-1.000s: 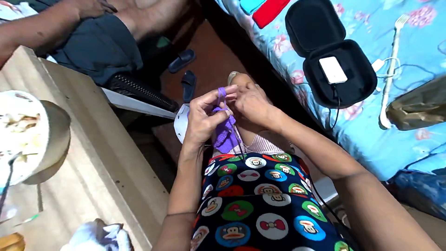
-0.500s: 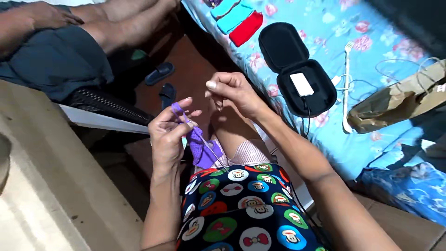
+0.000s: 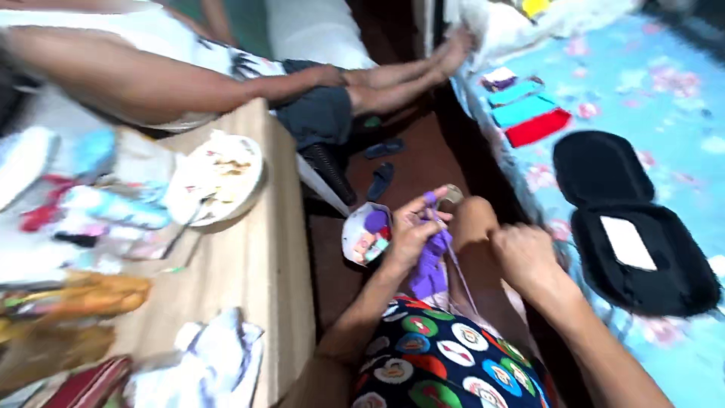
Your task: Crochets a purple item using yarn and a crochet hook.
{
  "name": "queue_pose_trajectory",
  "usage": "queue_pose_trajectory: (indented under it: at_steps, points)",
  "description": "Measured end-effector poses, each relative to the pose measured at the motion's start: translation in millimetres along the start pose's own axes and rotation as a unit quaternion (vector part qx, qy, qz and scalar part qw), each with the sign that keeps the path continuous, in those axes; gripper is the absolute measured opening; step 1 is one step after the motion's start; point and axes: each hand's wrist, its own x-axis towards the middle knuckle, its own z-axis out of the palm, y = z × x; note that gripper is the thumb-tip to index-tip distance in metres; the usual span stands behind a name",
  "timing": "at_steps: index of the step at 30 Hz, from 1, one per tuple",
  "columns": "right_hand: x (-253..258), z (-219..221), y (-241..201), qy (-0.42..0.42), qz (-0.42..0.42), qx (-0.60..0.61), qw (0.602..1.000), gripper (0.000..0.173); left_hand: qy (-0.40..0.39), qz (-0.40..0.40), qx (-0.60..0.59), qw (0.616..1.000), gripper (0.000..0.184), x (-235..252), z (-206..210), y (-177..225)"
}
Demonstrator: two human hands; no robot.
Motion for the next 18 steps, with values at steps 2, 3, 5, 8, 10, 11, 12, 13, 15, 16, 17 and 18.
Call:
queue_pose_trajectory:
  at_steps: [2,3,5,8,10,11,12,13,15,16,17,18]
  points:
    - [-8.1,-19.1,-9.9,-0.131,-0.045,0.027,0.99,0.018,0.007,-0.004,-0.01,1.0,0.052,3.4,-3.0,3.8]
    - [-12.7,-27.3,-9.4,-0.158,-0.128,0.087,0.975,0.023,0.007,-0.004,-0.015,1.0,0.049,3.7,-3.9,5.5]
    - [-13.4,-30.1,-2.9,-0.182,-0.336,0.247,0.89,0.034,0.01,-0.007,-0.018,1.0,0.048,1.9,-3.2,10.0]
    - [0.0,-32.4,-4.1,-0.216,-0.505,0.491,0.676,0.035,0.02,0.003,-0.024,1.0,0.048,-1.8,-3.7,15.8]
    - [2.1,-38.4,-5.3,-0.111,-0.496,0.567,0.648,0.031,0.025,0.012,-0.026,0.999,0.048,-4.1,-5.9,18.3]
    - [1.5,-40.9,-6.8,-0.002,-0.458,0.559,0.691,0.031,0.029,0.014,-0.027,0.999,0.048,-5.0,-7.5,19.7]
    - [2.8,-41.8,-9.2,0.134,-0.408,0.502,0.751,0.031,0.033,0.015,-0.028,0.999,0.048,-5.6,-8.9,21.0]
    - [6.3,-42.1,-12.1,0.273,-0.352,0.384,0.809,0.03,0.039,0.016,-0.029,0.999,0.048,-5.9,-10.1,22.4]
    - [13.5,-41.4,-18.4,0.444,-0.256,0.121,0.85,0.025,0.049,0.015,-0.033,0.998,0.049,-6.9,-12.4,23.1]
    - [14.4,-39.7,-20.5,0.464,-0.232,0.058,0.853,0.022,0.053,0.017,-0.036,0.998,0.049,-7.5,-12.9,22.5]
    - [14.2,-37.5,-22.5,0.469,-0.223,0.031,0.854,0.022,0.057,0.021,-0.038,0.997,0.05,-7.1,-13.3,22.3]
    - [11.8,-33.9,-25.0,0.457,-0.22,0.037,0.861,0.022,0.062,0.026,-0.04,0.997,0.051,-7.0,-13.5,22.0]
